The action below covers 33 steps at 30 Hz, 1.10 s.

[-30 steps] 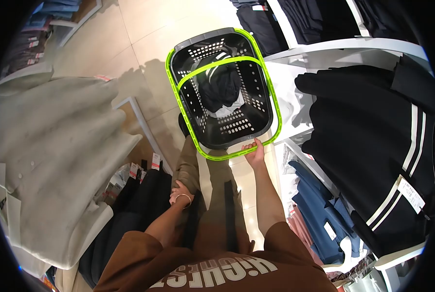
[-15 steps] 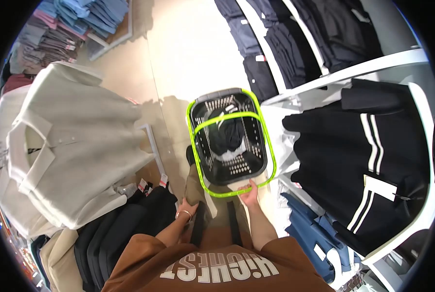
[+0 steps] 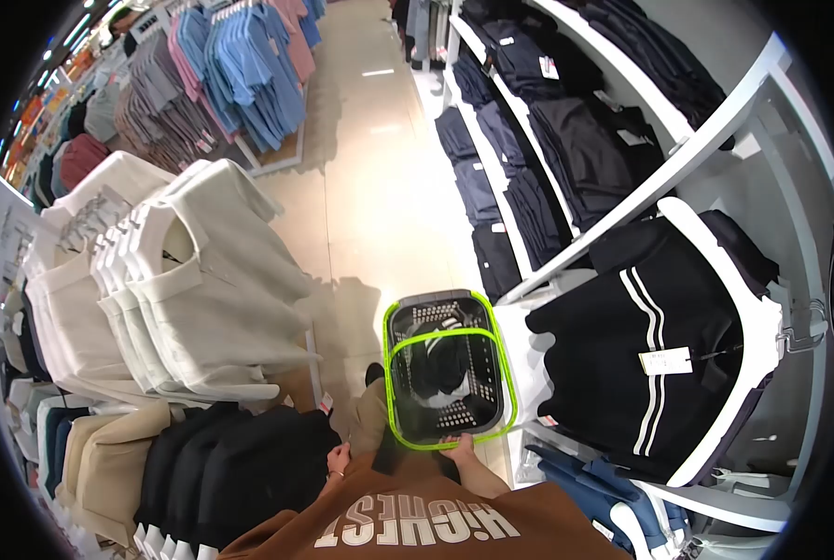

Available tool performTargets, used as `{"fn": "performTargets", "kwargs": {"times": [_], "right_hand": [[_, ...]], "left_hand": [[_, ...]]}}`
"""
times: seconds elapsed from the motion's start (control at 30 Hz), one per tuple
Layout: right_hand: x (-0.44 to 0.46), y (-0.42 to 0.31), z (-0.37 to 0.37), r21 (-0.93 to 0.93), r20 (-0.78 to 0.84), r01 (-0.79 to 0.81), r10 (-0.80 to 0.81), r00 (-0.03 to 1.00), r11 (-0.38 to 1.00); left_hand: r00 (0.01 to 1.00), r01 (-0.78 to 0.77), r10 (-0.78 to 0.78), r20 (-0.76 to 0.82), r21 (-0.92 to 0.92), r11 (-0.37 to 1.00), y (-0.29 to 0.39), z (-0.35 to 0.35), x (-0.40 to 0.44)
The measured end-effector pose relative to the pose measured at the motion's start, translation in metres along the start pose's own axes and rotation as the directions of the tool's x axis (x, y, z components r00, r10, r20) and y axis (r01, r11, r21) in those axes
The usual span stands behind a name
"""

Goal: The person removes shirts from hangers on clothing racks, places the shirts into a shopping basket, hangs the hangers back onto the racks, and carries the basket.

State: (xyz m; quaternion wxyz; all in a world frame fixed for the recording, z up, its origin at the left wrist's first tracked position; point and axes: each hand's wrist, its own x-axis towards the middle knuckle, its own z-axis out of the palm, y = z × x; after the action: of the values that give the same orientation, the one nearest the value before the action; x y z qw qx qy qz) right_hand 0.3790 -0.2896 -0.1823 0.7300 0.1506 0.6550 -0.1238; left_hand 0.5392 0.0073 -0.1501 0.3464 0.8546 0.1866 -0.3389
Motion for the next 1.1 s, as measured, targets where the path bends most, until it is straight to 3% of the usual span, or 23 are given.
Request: {"fn": "performTargets", "kwargs": {"times": [0.1, 0.27, 0.4, 0.5, 0.53, 0.57, 0.6, 0.67, 0.73, 0.83, 1.0, 1.1], "right_hand": [[0.003, 0.002, 0.016, -0.032, -0.108, -0.011, 0.008, 0.994, 0.999], [-0.009, 0.014, 0.061, 0.006, -0.044, -0.006, 0.006, 0.999, 1.0], [-0.022, 0.024, 0.105, -0.012, 0.247, 0.144, -0.137, 0.959, 0.989], [-0.007, 0.023, 0.14, -0.111, 0.003, 0.277, -0.279, 0.96, 0.954], [0.0, 0.014, 0.144, -0.177, 0.163, 0.391, -0.365, 0.917, 0.903], [0.005, 0.006, 0.157, 0.044, 0.165, 0.292, -0.295, 0.941, 0.955], [-0.002, 0.002, 0.174, 0.065, 0.145, 0.331, -0.337, 0.93, 0.942], [-0.021, -0.008, 0.206, -0.028, 0.155, 0.401, -0.392, 0.907, 0.916], [-0.031, -0.014, 0.231, -0.075, 0.267, 0.493, -0.459, 0.847, 0.867], [-0.027, -0.024, 0.263, -0.049, 0.371, 0.468, -0.419, 0.829, 0.882], [-0.065, -0.029, 0.31, -0.217, 0.45, 0.514, -0.382, 0.807, 0.83], [-0.068, -0.049, 0.341, -0.349, 0.525, 0.504, -0.281, 0.804, 0.79]], "left_hand": [[0.999, -0.04, 0.04, -0.012, 0.0, 0.999, 0.004, -0.007, 0.0], [0.998, -0.062, 0.062, 0.006, -0.025, 0.998, 0.028, -0.02, 0.022], [0.997, -0.072, 0.074, 0.02, -0.072, 0.995, 0.056, -0.034, 0.054], [0.995, -0.091, 0.095, 0.04, -0.084, 0.992, 0.087, -0.049, 0.064], [0.993, -0.099, 0.104, 0.054, -0.088, 0.991, 0.088, -0.051, 0.074], [0.992, -0.104, 0.11, 0.061, -0.094, 0.99, 0.093, -0.055, 0.08], [0.991, -0.113, 0.119, 0.065, -0.097, 0.989, 0.099, -0.06, 0.085], [0.989, -0.116, 0.126, 0.08, -0.112, 0.987, 0.108, -0.07, 0.094], [0.988, -0.119, 0.13, 0.088, -0.116, 0.986, 0.118, -0.08, 0.099], [0.987, -0.109, 0.121, 0.106, -0.115, 0.987, 0.125, -0.087, 0.107], [0.986, -0.09, 0.102, 0.129, -0.096, 0.991, 0.141, -0.092, 0.116], [0.988, -0.07, 0.081, 0.134, -0.083, 0.994, 0.156, -0.089, 0.12]]}}
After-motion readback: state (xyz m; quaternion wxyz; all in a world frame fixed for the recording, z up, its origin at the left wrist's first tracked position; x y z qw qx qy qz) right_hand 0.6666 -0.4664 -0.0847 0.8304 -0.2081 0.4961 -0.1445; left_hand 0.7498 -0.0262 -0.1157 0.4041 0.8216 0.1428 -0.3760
